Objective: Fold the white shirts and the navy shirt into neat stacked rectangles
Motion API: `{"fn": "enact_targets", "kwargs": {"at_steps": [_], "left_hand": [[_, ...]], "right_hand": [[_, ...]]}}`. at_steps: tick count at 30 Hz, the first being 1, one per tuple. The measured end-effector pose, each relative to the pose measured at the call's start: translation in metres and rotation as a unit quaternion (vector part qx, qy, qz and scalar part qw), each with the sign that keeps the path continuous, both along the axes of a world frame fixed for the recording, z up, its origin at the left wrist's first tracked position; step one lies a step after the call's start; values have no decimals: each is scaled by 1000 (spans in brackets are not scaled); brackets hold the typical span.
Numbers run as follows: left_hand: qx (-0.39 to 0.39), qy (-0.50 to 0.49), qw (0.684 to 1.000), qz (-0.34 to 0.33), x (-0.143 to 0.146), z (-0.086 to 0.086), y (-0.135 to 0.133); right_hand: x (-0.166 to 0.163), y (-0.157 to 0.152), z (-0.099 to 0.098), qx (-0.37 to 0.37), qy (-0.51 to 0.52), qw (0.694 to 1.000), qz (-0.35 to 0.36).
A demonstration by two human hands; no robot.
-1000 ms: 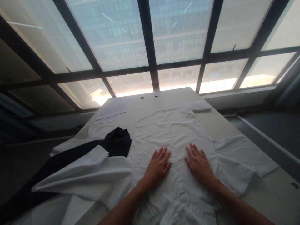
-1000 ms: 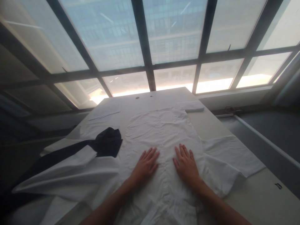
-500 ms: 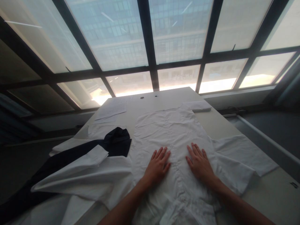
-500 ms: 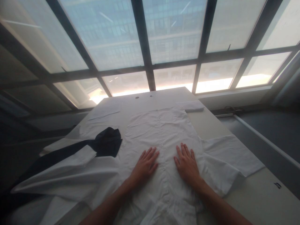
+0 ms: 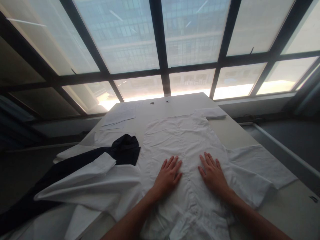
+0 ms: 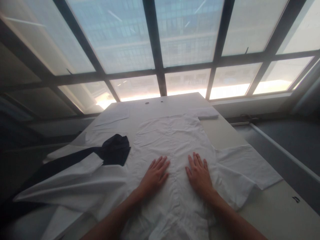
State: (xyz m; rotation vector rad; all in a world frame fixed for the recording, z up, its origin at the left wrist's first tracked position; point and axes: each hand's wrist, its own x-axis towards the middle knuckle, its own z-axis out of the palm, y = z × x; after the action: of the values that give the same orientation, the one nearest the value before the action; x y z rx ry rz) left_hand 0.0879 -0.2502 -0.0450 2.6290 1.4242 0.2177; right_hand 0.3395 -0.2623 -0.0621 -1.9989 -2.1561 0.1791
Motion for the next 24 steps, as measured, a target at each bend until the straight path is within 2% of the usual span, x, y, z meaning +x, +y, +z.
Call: {"fn": "enact_targets", "kwargs": {"at_steps": [12,15,20,22,24], "left_hand": [[8,-7,1000,-1,0,-2,0],[11,-11,1000,-3,-1,-1,0],[13,-14,1000,-5,-1,0,-1],[10,-11,1000,-4,0,0,-1],[9,-10,1000,-3,0,0,-1]], "right_hand": [[-3,-4,2,11,4,1000,5],[-11,-15,8,21,26,998,59],[-24,-30,16,-24,51,974,220],[-25,-30,16,-36,47,970,238],[-24,-28,13,-34,43,973,224]]}}
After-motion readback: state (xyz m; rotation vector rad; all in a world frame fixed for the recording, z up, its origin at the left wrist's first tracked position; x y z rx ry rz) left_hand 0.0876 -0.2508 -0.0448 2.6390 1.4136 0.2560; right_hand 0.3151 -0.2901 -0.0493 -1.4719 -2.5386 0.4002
